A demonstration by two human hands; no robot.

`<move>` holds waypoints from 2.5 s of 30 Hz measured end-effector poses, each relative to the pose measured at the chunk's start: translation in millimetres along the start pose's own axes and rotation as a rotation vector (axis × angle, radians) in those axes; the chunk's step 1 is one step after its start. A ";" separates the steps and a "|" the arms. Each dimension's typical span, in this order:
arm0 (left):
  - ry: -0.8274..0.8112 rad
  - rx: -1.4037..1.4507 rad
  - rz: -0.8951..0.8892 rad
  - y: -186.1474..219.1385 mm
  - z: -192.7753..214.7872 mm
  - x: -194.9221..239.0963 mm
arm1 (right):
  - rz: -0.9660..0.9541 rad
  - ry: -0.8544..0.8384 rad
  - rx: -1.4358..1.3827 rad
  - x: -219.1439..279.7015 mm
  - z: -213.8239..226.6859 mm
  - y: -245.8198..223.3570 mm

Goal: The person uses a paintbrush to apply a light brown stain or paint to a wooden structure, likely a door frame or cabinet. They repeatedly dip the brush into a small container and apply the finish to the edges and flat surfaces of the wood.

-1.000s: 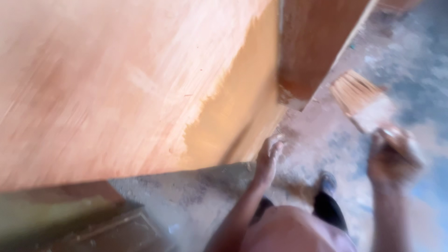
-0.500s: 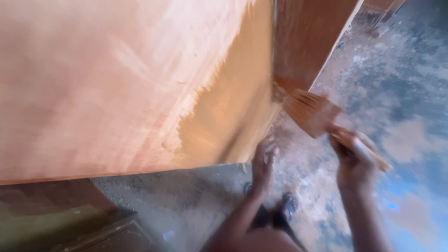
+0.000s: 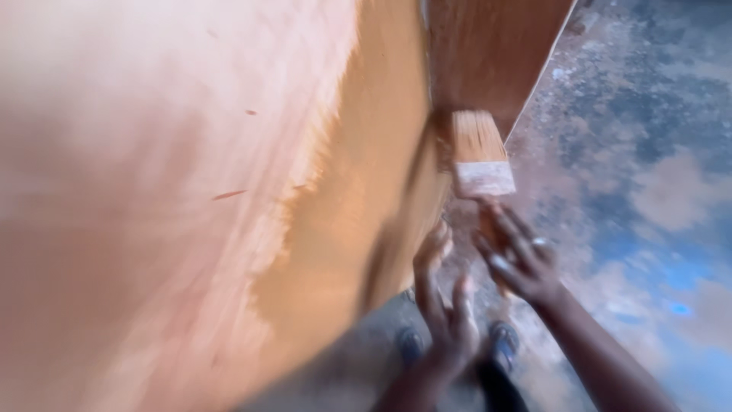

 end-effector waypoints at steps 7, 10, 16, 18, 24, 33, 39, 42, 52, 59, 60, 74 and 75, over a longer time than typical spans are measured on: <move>-0.193 -0.049 -0.015 -36.4 10.3 24.7 | 0.025 -0.175 -0.144 101.7 -126.4 -30.6; -0.283 -0.039 0.021 -47.4 12.6 30.9 | -0.122 -0.383 -0.131 112.0 -146.1 -24.7; -0.267 0.015 -0.047 -38.7 14.5 37.7 | 0.033 0.118 0.004 -6.2 -51.2 -5.6; -0.264 0.017 -0.046 -37.5 12.9 42.5 | 0.043 0.200 0.067 -28.3 -9.8 -1.3; -0.175 0.082 0.005 -56.0 8.2 50.0 | 0.179 0.146 0.291 -18.0 -16.1 -30.9; -0.149 -0.040 -0.010 -91.6 -8.2 43.6 | -0.004 0.005 -0.061 60.9 -81.4 -7.5; -0.176 0.035 0.118 -110.6 -19.9 36.1 | 0.029 0.131 0.014 38.9 -18.8 3.9; -0.155 0.097 0.141 -112.9 -24.9 33.9 | 0.082 0.157 0.103 31.7 -2.0 -6.5; -0.111 -0.076 0.060 -131.8 -24.5 35.1 | 0.065 -0.080 0.067 101.2 -92.2 -10.6; -0.146 -0.064 0.037 -139.0 -29.3 30.3 | -0.033 0.048 -0.046 87.6 -58.6 12.9; -0.150 -0.045 0.042 -139.3 -30.1 28.0 | -0.026 0.066 -0.032 80.4 -51.9 19.2; -0.023 -0.009 0.031 -167.5 -5.1 47.6 | 0.163 -0.234 0.157 117.6 -163.1 -25.3; -0.032 -0.024 0.045 -171.3 -4.6 48.7 | 0.136 -0.248 0.091 124.4 -167.0 -28.2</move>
Point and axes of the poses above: each hand's wrist, its own x-axis away from the middle knuckle, its own z-axis out of the back of the hand, y = z × x, the point moved 10 cm from there along -x, towards the middle knuckle, and after that the axes turned 10 degrees about z, right-handed, at the moved point
